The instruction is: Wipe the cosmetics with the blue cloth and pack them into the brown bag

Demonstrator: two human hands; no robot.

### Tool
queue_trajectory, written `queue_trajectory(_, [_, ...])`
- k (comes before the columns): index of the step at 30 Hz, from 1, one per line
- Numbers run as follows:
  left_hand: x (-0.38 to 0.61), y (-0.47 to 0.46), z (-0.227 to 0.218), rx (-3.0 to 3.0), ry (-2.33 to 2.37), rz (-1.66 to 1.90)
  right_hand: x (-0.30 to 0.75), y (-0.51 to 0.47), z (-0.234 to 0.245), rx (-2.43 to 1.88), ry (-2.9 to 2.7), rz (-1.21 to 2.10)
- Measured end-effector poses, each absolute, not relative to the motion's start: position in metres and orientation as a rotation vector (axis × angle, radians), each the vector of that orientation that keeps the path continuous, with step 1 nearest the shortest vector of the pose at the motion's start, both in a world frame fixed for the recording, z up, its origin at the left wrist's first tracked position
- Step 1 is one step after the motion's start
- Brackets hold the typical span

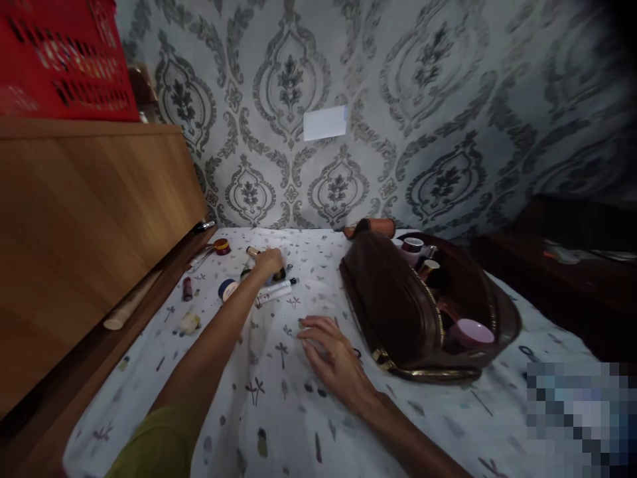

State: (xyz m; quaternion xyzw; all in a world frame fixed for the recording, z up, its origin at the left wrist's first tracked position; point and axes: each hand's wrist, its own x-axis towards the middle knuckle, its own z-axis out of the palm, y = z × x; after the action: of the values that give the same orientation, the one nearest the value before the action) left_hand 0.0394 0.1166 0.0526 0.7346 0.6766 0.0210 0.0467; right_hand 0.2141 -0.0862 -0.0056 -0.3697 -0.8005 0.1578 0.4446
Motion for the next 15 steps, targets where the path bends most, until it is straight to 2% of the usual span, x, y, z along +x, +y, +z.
queue_trajectory(6, [0.047,0.109,0.048,2.347,2.027,0.193,0.217,-0.081,-0.028,-0.989,-1.893,0.616])
queue_trajectory(15, [0.07,0.098,0.047,2.491,1.713,0.449,0.219,-0.082,-0.022,-1.04,-1.827,0.657])
